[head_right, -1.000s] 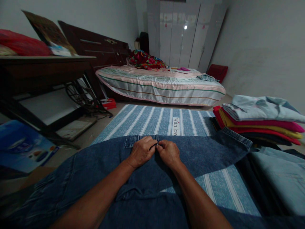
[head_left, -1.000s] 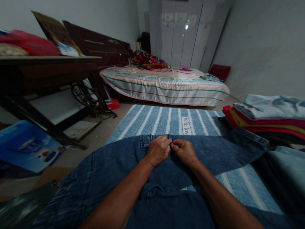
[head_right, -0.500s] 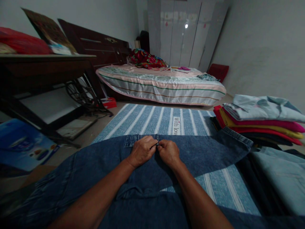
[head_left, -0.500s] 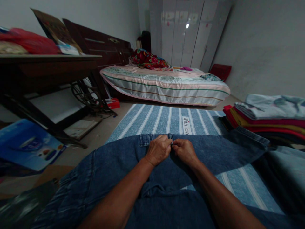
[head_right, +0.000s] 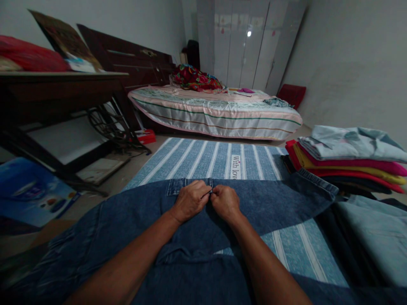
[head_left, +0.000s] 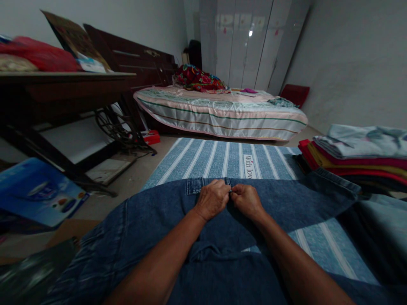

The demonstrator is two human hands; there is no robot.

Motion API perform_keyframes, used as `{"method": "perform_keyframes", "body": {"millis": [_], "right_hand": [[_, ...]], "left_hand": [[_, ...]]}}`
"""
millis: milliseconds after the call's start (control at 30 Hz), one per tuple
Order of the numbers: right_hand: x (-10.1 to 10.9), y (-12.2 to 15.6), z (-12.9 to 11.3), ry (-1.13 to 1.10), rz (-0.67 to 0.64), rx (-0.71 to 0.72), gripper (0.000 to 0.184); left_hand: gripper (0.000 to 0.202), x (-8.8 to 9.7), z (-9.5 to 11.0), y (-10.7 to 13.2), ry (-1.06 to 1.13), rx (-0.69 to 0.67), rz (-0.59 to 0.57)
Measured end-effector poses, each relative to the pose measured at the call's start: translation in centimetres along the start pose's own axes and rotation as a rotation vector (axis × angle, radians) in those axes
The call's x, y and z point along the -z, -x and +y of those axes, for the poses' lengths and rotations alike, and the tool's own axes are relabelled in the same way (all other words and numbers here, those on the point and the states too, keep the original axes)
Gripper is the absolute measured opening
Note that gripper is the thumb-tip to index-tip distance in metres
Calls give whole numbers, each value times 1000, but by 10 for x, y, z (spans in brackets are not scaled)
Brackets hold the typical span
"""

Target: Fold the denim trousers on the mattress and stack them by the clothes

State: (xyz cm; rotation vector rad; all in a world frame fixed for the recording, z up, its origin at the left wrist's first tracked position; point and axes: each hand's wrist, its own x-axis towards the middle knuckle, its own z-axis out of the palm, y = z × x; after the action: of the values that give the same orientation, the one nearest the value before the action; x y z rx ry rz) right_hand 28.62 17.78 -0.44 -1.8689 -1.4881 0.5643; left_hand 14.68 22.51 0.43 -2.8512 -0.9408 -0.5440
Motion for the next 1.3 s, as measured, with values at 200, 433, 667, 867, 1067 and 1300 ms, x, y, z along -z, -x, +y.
{"method": "perform_keyframes", "body": {"millis": [200,433,667,867,1067,1300], "right_hand": [[0,0,-1,14,14,-7,15],[-3,-3,5,18,54,-12,8],[-1,-3,7,3,40,19,12],[-3,-1,9,-71,88,55,7],[-3,0,11,-95,88,91,13],[0,0,9,-65,68,102,13]], "left_hand": [[10,1,1,-1,-24,-23,-15],[10,1,1,0,-48,-50,-21],[11,1,1,-1,-43,-80,-22],[14,0,1,-1,-23,-86,1],[13,0,0,0,4,-88,25],[15,-2,-2,1,28,-109,39]]}}
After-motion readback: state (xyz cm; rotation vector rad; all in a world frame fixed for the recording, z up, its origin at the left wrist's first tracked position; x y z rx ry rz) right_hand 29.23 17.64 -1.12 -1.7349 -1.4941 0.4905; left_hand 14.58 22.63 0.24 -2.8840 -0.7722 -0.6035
